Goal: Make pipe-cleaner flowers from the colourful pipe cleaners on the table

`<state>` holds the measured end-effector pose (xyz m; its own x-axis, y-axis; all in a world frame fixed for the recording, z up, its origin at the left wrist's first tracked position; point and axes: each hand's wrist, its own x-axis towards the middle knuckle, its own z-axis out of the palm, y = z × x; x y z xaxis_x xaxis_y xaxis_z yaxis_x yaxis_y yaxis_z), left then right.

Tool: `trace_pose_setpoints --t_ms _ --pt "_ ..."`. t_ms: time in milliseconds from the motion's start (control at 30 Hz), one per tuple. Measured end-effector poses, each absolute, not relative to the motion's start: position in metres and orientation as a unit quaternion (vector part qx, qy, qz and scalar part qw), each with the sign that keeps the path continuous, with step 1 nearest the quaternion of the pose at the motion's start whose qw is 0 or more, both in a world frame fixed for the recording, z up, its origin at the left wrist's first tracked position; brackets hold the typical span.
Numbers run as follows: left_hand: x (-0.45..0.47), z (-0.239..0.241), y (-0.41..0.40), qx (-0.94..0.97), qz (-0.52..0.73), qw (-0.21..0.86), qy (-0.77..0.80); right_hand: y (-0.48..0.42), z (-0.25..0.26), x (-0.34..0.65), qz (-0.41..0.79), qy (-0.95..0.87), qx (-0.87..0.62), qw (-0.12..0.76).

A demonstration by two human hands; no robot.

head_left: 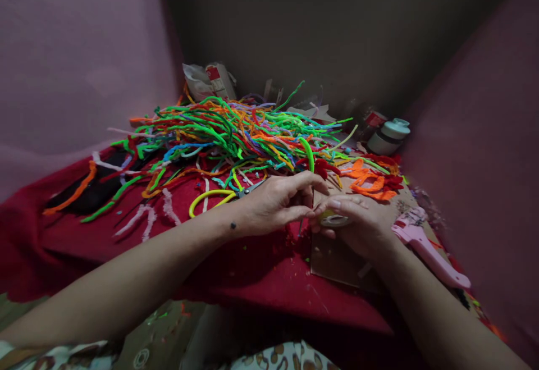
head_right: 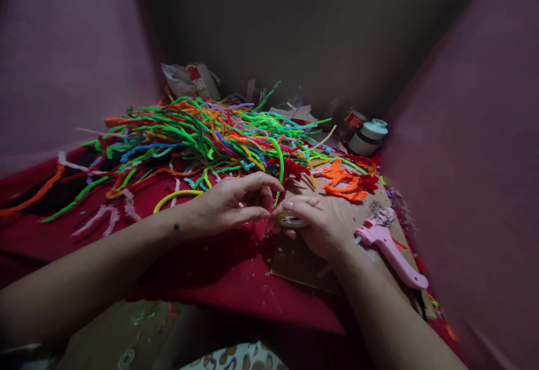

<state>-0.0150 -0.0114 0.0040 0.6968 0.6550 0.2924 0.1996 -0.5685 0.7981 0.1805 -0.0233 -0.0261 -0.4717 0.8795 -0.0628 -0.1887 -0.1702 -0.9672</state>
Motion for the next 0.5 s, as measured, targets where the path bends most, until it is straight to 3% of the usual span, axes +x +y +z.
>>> trace_pose_setpoints --t_ms 200,300,400,500 --pt "-0.009 0.000 -0.013 0.853 0.332 0.308 0.261 -0.024 -0.027 0.180 0.702 -0.500 -0.337 0.380" --pt "-0.005 0.002 -0.017 0.841 0.327 0.320 0.290 -0.024 -0.029 0.180 0.689 -0.516 -0.343 0.375" --pt "-0.003 0.007 -0.019 0.763 0.288 0.446 0.369 -0.025 -0.030 0.181 0.615 -0.572 -0.381 0.388" --pt "-0.003 0.008 -0.014 0.602 0.212 0.660 0.396 -0.030 -0.026 0.179 0.439 -0.675 -0.433 0.404"
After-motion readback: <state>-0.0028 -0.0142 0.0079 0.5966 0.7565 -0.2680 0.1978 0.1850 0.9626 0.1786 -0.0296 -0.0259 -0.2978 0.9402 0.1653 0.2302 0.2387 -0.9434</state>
